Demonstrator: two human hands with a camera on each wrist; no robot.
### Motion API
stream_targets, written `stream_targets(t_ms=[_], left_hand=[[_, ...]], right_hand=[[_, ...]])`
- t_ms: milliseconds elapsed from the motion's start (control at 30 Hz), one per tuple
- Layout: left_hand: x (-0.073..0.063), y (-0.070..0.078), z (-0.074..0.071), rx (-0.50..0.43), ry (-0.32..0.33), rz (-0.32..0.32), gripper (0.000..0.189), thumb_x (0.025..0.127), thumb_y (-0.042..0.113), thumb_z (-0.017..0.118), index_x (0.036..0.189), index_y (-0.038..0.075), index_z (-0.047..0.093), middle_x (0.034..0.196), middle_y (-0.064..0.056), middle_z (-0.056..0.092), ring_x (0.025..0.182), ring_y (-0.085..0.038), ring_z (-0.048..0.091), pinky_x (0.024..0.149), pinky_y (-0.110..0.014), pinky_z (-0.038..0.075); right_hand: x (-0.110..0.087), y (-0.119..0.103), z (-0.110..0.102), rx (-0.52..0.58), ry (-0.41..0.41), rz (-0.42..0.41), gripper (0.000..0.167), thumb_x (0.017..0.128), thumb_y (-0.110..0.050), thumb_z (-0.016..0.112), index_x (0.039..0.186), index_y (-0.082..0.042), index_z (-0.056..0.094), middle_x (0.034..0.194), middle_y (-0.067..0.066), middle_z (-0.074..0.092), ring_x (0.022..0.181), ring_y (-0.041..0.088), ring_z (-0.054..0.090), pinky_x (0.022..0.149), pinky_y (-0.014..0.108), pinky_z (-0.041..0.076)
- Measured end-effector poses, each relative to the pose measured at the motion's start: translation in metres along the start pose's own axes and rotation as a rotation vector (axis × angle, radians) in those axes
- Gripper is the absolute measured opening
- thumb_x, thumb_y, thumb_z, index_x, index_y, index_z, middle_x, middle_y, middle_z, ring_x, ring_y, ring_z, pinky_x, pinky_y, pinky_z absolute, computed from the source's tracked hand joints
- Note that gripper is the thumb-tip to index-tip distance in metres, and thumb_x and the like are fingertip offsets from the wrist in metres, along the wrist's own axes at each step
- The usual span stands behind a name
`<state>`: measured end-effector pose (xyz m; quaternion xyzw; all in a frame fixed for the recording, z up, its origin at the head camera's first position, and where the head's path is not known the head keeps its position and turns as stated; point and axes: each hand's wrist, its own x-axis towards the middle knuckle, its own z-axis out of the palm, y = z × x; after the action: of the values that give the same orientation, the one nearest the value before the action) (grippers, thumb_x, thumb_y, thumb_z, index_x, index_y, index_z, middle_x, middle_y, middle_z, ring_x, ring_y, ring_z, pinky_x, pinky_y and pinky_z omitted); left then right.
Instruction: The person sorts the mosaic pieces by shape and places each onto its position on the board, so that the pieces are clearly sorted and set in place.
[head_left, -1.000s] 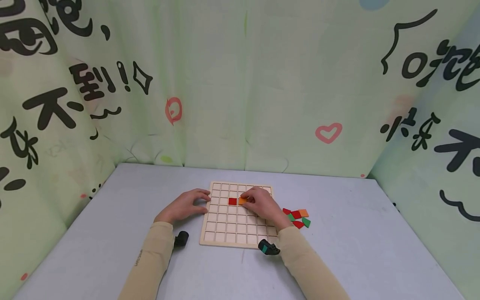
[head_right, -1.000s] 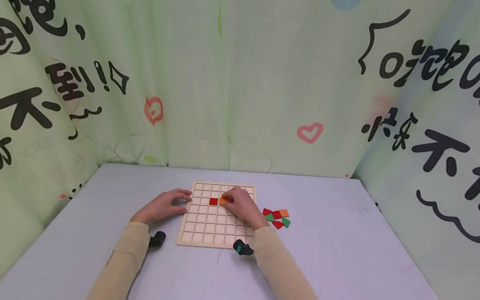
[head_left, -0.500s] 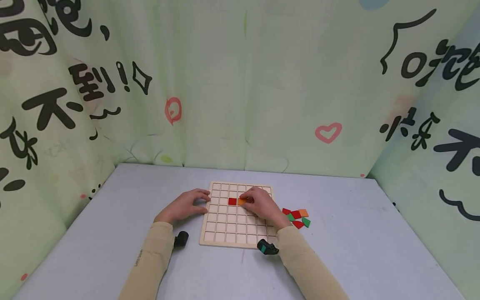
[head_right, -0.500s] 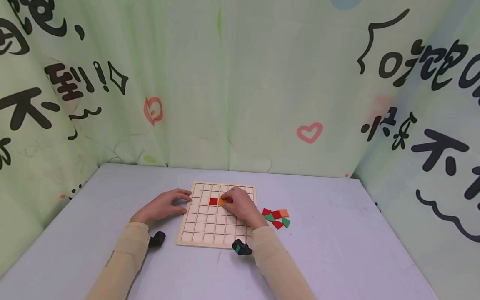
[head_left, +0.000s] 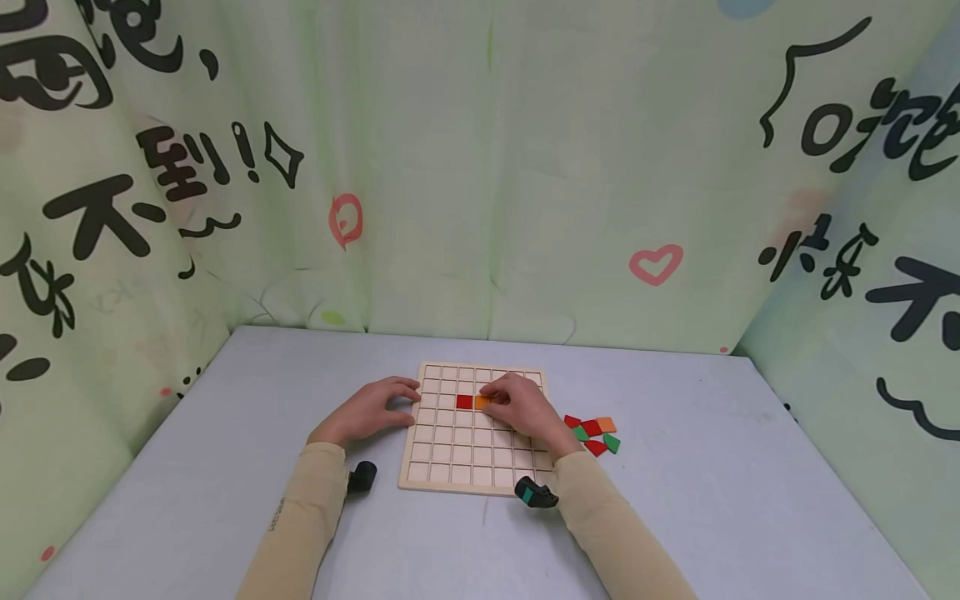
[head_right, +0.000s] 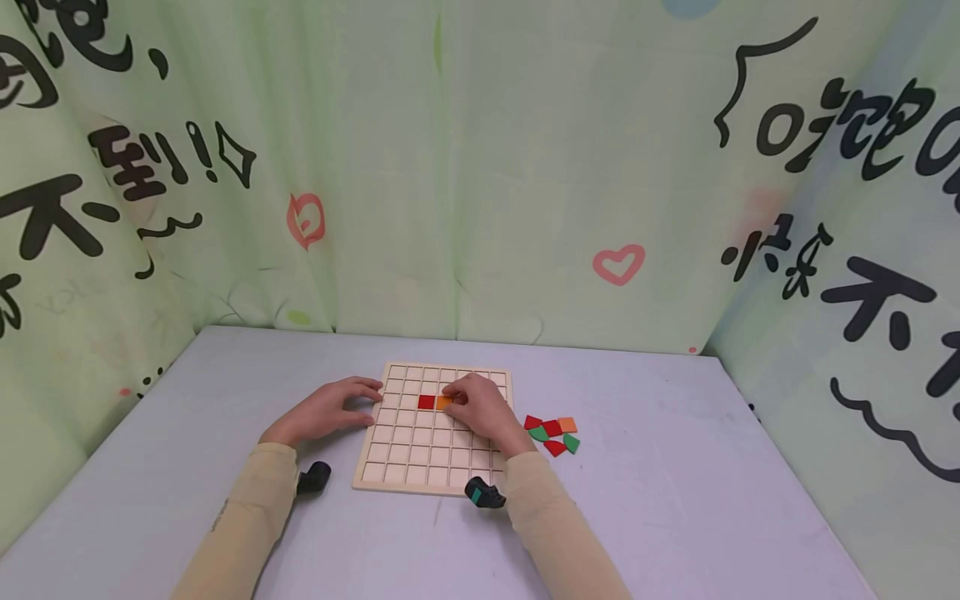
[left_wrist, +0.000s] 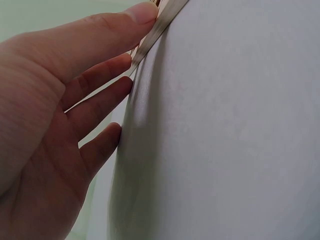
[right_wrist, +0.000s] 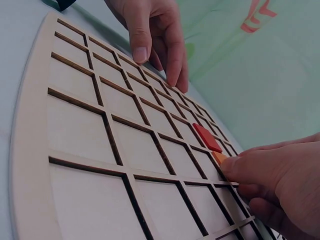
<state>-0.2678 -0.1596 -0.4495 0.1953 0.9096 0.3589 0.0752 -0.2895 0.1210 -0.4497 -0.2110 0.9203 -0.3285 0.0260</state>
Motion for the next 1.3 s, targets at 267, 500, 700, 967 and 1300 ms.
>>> stream_targets(t_ms=[267,500,700,967,1300], left_hand=[[0.001,-0.001,0.000,0.006,0.001,0.002,0.033,0.086,0.015,0.075,0.117,0.005,0.068,0.141,-0.009,0.052,0.136,-0.032,0.041,0.113,-0.047,0.034],[0.001,-0.002,0.001,0.001,-0.012,-0.004,0.034,0.086,0.015,0.075,0.118,0.005,0.068,0.142,-0.009,0.051,0.137,-0.032,0.040,0.113,-0.047,0.034],[0.002,-0.002,0.001,0.004,-0.008,-0.003,0.034,0.086,0.015,0.076,0.117,0.005,0.068,0.142,-0.009,0.051,0.137,-0.032,0.040,0.113,-0.046,0.034],[0.003,-0.001,0.003,-0.006,-0.001,-0.025,0.033,0.085,0.015,0.077,0.116,0.006,0.069,0.142,-0.008,0.051,0.137,-0.031,0.040,0.114,-0.046,0.034],[0.003,-0.001,0.003,-0.002,0.005,-0.037,0.032,0.085,0.015,0.077,0.115,0.008,0.069,0.142,-0.007,0.051,0.137,-0.031,0.040,0.114,-0.046,0.034]], right_hand=[[0.000,-0.002,0.000,-0.005,0.007,-0.002,0.022,0.089,-0.010,0.072,0.110,-0.007,0.073,0.100,0.002,0.063,0.085,0.015,0.055,0.078,0.029,0.052],[-0.002,-0.002,0.000,-0.013,0.014,-0.019,0.020,0.088,-0.009,0.072,0.108,-0.006,0.072,0.098,0.002,0.063,0.085,0.015,0.055,0.079,0.030,0.052],[-0.002,-0.003,0.001,-0.010,0.025,-0.021,0.019,0.089,-0.009,0.072,0.107,-0.007,0.073,0.099,0.002,0.063,0.085,0.015,0.056,0.079,0.029,0.052],[-0.003,-0.002,0.002,-0.001,0.030,-0.017,0.019,0.089,-0.009,0.071,0.108,-0.007,0.073,0.099,0.002,0.064,0.087,0.015,0.057,0.081,0.031,0.053],[-0.010,0.000,-0.003,0.065,0.081,0.036,0.024,0.090,-0.014,0.071,0.114,-0.009,0.071,0.109,0.002,0.065,0.092,0.016,0.060,0.085,0.033,0.054]])
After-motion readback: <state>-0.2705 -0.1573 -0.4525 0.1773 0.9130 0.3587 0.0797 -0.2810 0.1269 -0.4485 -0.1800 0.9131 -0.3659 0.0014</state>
